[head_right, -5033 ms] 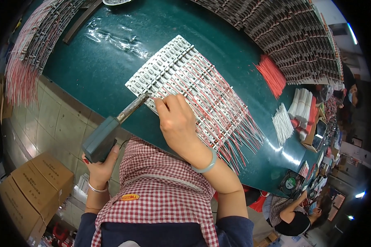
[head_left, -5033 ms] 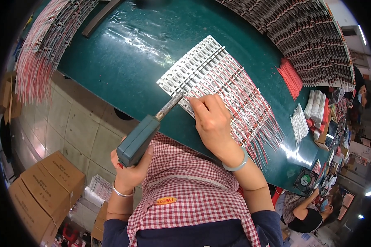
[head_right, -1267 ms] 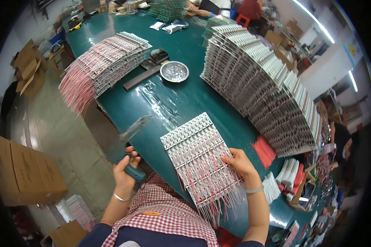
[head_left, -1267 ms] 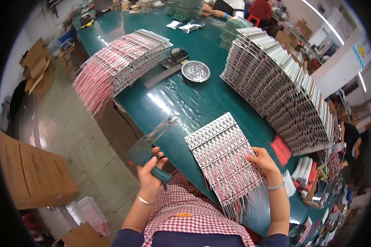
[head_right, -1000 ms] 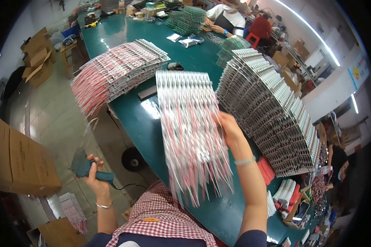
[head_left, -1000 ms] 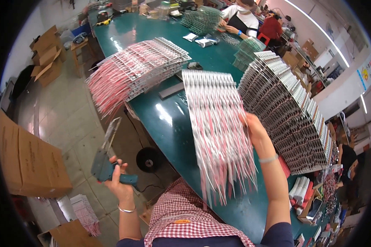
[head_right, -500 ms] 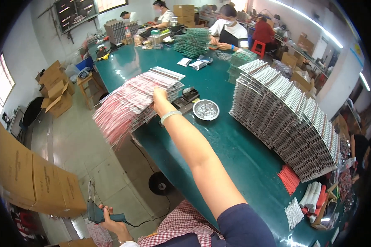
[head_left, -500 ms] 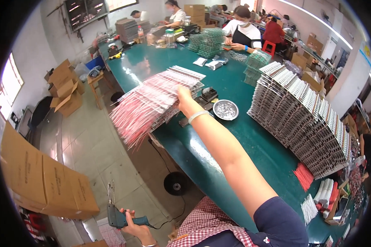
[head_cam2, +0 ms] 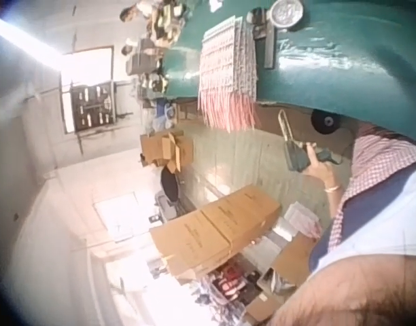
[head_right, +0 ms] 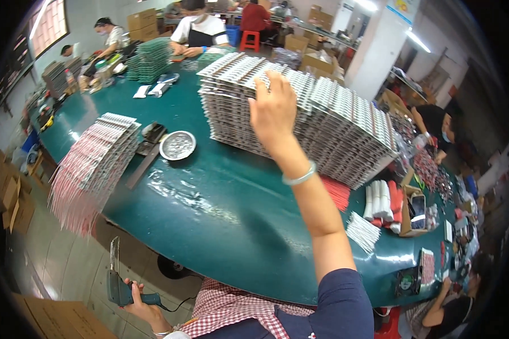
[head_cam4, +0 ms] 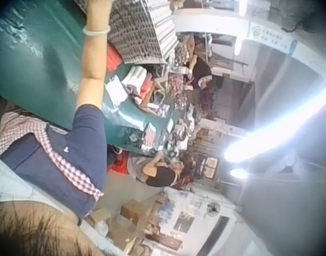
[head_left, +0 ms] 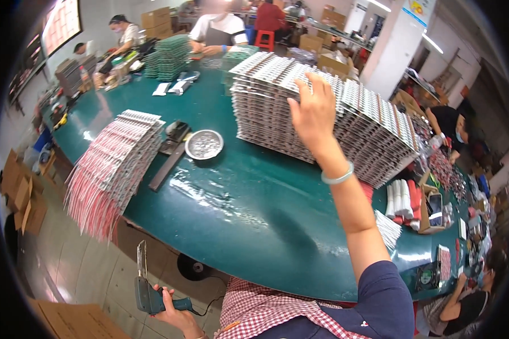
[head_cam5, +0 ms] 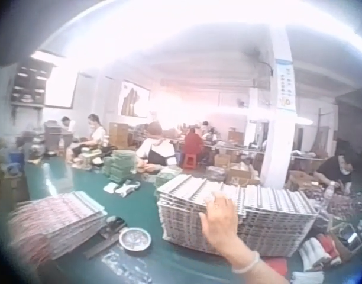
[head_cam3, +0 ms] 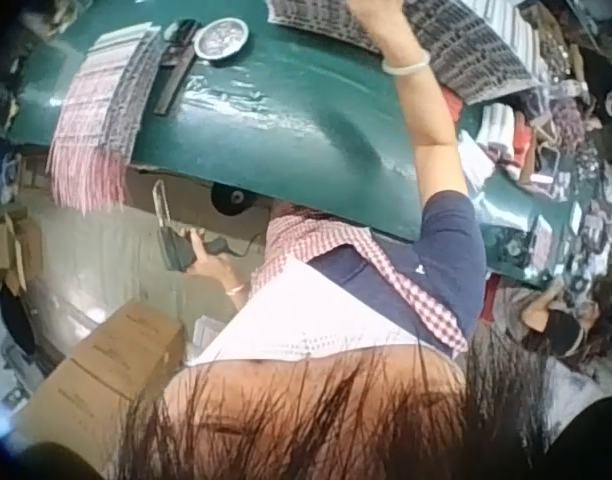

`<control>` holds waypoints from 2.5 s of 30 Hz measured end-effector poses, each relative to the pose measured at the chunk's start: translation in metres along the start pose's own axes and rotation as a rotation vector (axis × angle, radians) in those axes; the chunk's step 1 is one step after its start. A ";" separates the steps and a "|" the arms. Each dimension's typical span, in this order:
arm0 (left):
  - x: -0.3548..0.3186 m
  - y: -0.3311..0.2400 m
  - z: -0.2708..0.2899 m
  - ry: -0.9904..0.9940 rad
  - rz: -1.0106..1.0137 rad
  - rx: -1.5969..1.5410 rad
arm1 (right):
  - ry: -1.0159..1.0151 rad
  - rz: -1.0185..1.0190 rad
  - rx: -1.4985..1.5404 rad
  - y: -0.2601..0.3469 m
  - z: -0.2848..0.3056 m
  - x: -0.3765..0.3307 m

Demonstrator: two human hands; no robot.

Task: The person assembles electronic strips by hand using a specialized manual assembly tool, connecting wires and plastic components to LED strips, taking them from cardboard boxes.

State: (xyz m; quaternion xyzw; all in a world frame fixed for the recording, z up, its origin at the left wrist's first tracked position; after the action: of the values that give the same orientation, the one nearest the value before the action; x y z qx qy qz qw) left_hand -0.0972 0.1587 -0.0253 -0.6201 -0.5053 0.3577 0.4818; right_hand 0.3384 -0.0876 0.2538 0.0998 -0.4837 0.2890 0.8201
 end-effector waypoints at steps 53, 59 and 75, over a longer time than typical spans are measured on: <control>-0.045 0.103 -0.181 0.638 0.473 -0.159 | 0.577 -0.466 -0.021 -0.183 0.161 -0.398; -0.040 0.106 -0.182 0.630 0.472 -0.138 | 0.607 -0.366 -0.111 -0.184 0.140 -0.402; -0.061 0.045 -0.176 0.653 0.233 -0.040 | 0.630 -0.349 -0.093 -0.192 0.133 -0.407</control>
State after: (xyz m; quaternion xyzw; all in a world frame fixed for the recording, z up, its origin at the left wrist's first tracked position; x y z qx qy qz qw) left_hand 0.0651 0.0567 -0.0219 -0.7648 -0.2573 0.1831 0.5616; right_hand 0.2018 -0.4561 -0.0019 0.0495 -0.1954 0.1391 0.9695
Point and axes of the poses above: each hand's wrist, its own x-axis towards the middle knuckle, its own z-axis out of the back of the hand, y = z × x, the point moved 9 cm from there along x, towards the middle knuckle, and after that the axes turned 8 degrees about y, right-handed, at the moved point
